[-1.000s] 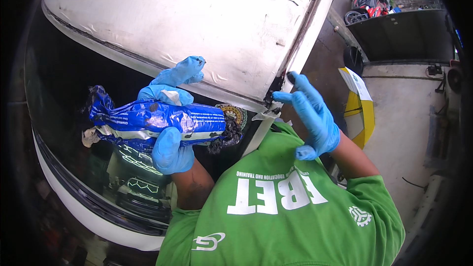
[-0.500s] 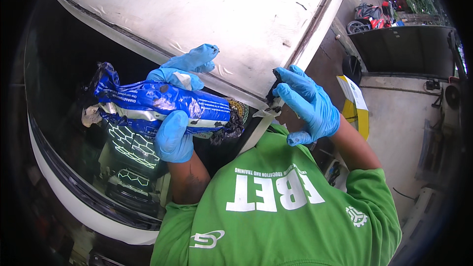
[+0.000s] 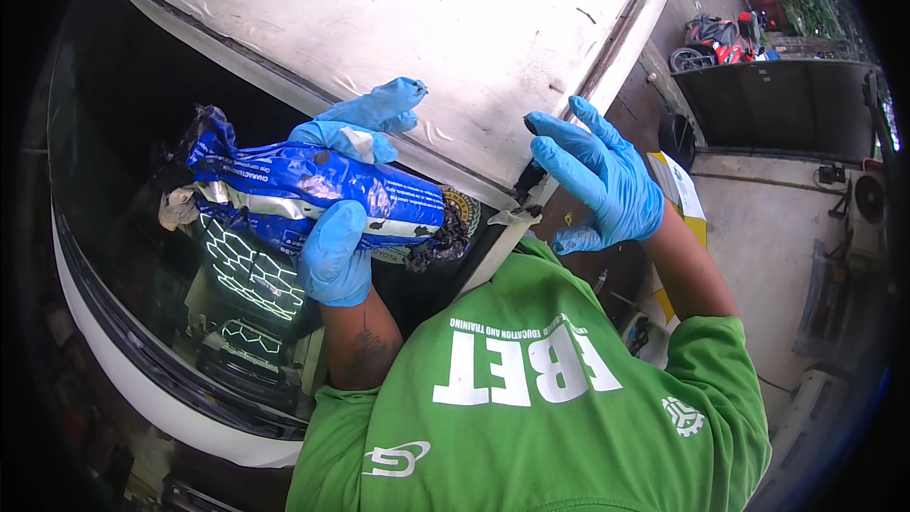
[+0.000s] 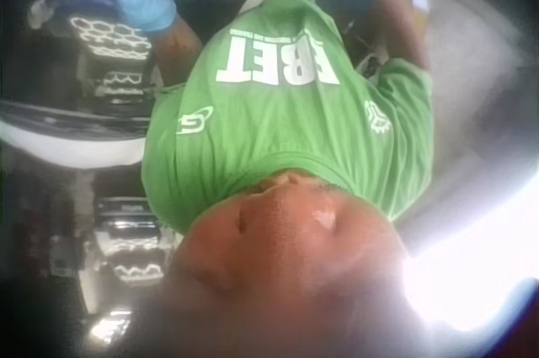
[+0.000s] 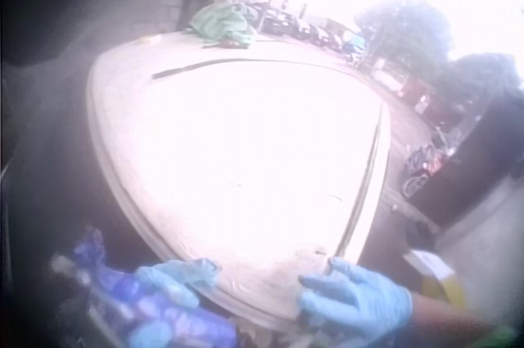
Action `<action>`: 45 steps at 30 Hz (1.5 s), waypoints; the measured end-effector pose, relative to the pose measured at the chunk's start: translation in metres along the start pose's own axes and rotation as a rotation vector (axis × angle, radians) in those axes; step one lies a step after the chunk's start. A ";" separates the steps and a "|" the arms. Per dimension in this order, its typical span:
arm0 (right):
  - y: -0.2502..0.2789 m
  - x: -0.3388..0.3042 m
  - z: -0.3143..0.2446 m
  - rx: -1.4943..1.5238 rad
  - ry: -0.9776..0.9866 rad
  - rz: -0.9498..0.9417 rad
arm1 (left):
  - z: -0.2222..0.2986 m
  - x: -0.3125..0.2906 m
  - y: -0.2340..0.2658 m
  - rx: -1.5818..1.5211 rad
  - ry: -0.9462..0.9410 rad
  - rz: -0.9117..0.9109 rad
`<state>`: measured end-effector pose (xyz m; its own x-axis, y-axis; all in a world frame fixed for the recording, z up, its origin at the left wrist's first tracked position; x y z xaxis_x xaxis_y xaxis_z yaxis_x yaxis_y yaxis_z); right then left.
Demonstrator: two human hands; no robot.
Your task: The person applies a black sealant along the seam between the car's hood and the windshield using a tube and gloved fingers. They smooth the sealant into the gap and wipe away excess material.
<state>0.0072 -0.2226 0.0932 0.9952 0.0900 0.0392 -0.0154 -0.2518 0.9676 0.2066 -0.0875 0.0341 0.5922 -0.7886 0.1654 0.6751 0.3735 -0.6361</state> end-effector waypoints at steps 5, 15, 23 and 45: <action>0.006 0.001 0.004 -0.044 -0.010 0.008 | -0.003 -0.003 0.004 -0.010 0.018 0.024; 0.014 0.001 0.023 -0.077 -0.090 0.032 | -0.004 -0.005 0.006 -0.034 0.031 0.038; 0.026 -0.009 0.014 -0.027 -0.073 0.218 | 0.004 0.000 -0.004 -0.062 0.007 0.004; -0.002 0.002 -0.003 -0.033 0.068 -0.027 | 0.007 0.000 -0.011 -0.098 0.013 0.005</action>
<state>0.0093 -0.2193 0.0916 0.9865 0.1614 0.0291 0.0067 -0.2166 0.9762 0.2022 -0.0878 0.0462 0.5889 -0.7936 0.1527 0.6254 0.3279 -0.7080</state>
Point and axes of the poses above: each hand's wrist, its own x-axis towards the middle knuckle, its own y-axis out of the back of the hand, z = x × y, the point moved 5 cm from there along x, towards the middle knuckle, and after that the axes turned 6 degrees about y, right-handed, at the moved point
